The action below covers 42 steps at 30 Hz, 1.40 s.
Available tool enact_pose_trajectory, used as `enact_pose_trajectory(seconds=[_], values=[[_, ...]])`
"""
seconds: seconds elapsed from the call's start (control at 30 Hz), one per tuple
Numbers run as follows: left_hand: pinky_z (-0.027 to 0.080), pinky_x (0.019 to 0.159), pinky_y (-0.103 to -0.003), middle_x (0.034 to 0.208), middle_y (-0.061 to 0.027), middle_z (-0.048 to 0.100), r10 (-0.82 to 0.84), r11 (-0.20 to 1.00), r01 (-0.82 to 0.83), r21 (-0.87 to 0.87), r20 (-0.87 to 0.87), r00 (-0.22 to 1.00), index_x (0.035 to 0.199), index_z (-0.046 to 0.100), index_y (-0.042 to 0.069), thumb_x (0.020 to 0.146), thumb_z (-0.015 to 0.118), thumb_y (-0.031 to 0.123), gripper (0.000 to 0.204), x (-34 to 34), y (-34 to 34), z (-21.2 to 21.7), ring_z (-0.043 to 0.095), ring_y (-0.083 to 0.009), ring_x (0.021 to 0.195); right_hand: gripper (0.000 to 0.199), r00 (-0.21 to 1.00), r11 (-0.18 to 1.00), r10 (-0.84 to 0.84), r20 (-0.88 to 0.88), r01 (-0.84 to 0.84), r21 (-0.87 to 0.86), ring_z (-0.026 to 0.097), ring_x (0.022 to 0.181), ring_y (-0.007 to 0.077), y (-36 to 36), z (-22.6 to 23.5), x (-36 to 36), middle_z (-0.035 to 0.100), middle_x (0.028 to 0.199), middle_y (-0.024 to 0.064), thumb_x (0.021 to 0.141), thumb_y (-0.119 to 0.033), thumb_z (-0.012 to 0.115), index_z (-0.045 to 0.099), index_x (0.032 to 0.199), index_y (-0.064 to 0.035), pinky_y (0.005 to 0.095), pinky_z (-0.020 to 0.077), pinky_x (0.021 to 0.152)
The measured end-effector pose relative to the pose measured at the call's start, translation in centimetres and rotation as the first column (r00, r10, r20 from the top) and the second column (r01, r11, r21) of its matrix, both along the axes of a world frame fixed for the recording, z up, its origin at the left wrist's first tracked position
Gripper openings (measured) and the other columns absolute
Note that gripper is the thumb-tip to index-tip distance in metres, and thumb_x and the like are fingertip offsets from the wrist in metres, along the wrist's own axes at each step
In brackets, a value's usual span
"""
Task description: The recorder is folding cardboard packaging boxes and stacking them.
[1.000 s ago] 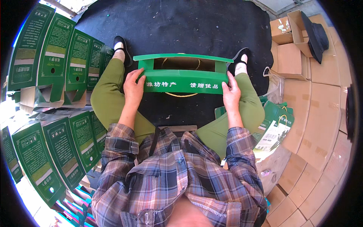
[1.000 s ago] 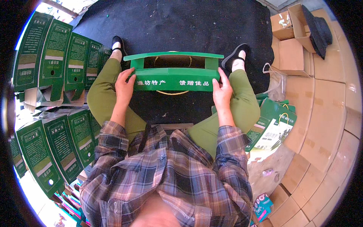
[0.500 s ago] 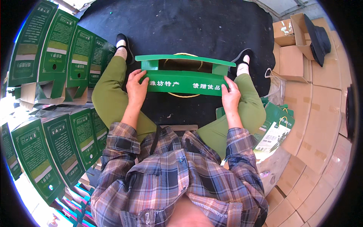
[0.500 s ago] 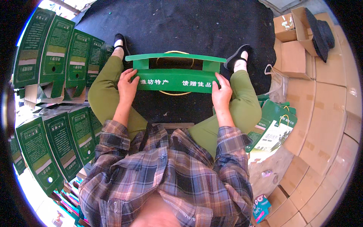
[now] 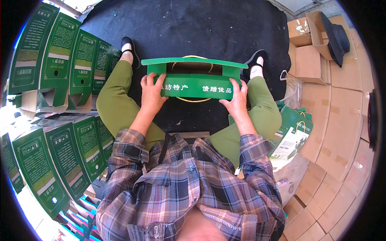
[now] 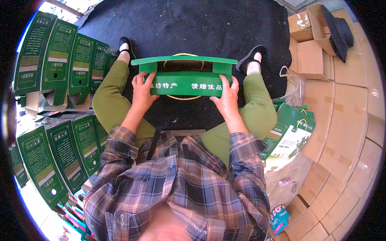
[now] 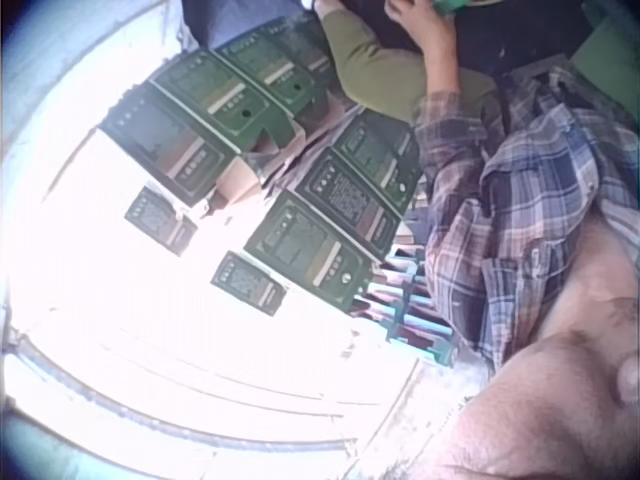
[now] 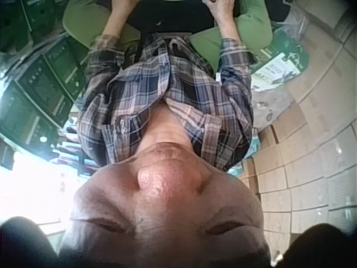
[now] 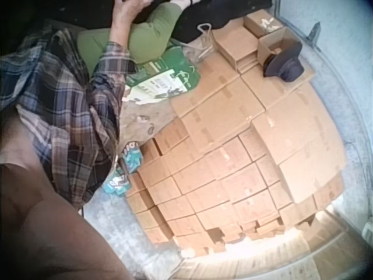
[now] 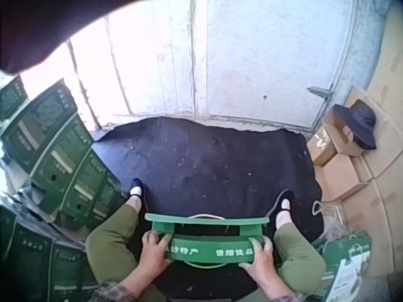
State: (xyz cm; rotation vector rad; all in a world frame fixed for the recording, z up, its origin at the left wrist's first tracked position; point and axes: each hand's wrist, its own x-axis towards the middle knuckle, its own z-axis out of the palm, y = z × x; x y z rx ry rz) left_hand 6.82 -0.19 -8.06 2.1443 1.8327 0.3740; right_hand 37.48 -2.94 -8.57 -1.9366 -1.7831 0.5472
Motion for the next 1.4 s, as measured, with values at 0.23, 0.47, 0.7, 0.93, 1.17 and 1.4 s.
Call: enact_pose_trajectory(seconds=[0.23, 0.47, 0.7, 0.93, 1.17, 1.4], values=[[0.04, 0.1, -0.049, 0.121, -0.0156, 0.044, -0.02, 0.998, 0.02, 0.057, 0.015, 1.0, 0.124, 0.054, 0.015, 0.053, 0.082, 0.005, 0.077, -0.2, 0.1, -0.1, 0.038, -0.0411, 0.118, 0.086, 0.999, 0.999, -0.03, 0.011, 0.031, -0.037, 0.044, 0.121, 0.0427, 0.2, 0.2, 0.1, 0.035, 0.133, 0.0226, 0.051, -0.005, 0.088, 0.048, 0.127, -0.0148, 0.046, 0.0432, 0.1], [0.04, 0.099, -0.049, 0.118, -0.0157, 0.046, -0.065, 0.996, 0.065, 0.057, 0.0, 0.998, 0.121, 0.055, 0.013, 0.053, 0.081, 0.008, 0.073, -0.3, 0.4, -0.2, 0.039, -0.0409, 0.116, 0.084, 0.999, 0.999, -0.026, 0.036, 0.027, -0.035, 0.045, 0.119, 0.0426, 0.4, 0.3, 0.2, 0.037, 0.13, 0.0227, 0.051, -0.006, 0.088, 0.049, 0.125, -0.0146, 0.0462, 0.0446, 0.098], [0.04, 0.101, -0.048, 0.12, -0.0155, 0.046, -0.065, 0.998, 0.065, 0.006, -0.03, 0.997, 0.125, 0.056, 0.014, 0.053, 0.083, 0.011, 0.077, -0.4, 0.8, 0.0, 0.038, -0.041, 0.118, 0.08, 0.996, 0.998, 0.033, 0.082, -0.028, -0.061, 0.046, 0.119, 0.0434, 0.9, 0.8, 0.4, 0.037, 0.134, 0.0236, 0.055, -0.01, 0.086, 0.052, 0.128, -0.0154, 0.046, 0.0455, 0.096], [0.035, 0.103, -0.049, 0.121, -0.0131, 0.049, -0.132, 0.976, 0.171, 0.137, -0.252, 0.959, 0.132, 0.052, 0.014, 0.056, 0.085, 0.025, 0.083, 0.2, 0.6, -0.1, 0.043, -0.0347, 0.119, 0.082, 0.981, 0.996, 0.092, 0.171, -0.092, -0.003, 0.045, 0.123, 0.0438, 0.5, 0.5, -0.3, 0.032, 0.144, 0.0239, 0.063, -0.013, 0.084, 0.049, 0.136, -0.0157, 0.0436, 0.0445, 0.098], [0.039, 0.092, -0.042, 0.113, -0.0075, 0.053, -0.388, 0.914, 0.404, 0.028, -0.22, 0.895, 0.129, 0.051, 0.009, 0.062, 0.081, 0.029, 0.076, -0.1, 1.4, 0.6, 0.05, -0.0265, 0.108, 0.088, 0.999, 0.998, 0.05, 0.01, -0.05, -0.032, 0.031, 0.134, 0.0446, 0.0, -1.0, 0.4, 0.024, 0.148, 0.0294, 0.06, -0.006, 0.082, 0.045, 0.14, -0.0125, 0.0444, 0.0308, 0.11], [0.041, 0.084, -0.04, 0.105, -0.0066, 0.054, -0.422, 0.905, 0.425, 0.013, -0.097, 0.901, 0.121, 0.056, 0.007, 0.06, 0.079, 0.033, 0.07, -0.3, 0.6, 0.9, 0.054, -0.0252, 0.101, 0.091, 0.998, 0.999, 0.048, -0.036, -0.049, -0.024, 0.031, 0.136, 0.0416, 0.7, -1.3, 1.3, 0.024, 0.15, 0.0261, 0.059, -0.001, 0.08, 0.044, 0.141, -0.0143, 0.0444, 0.0307, 0.11]])
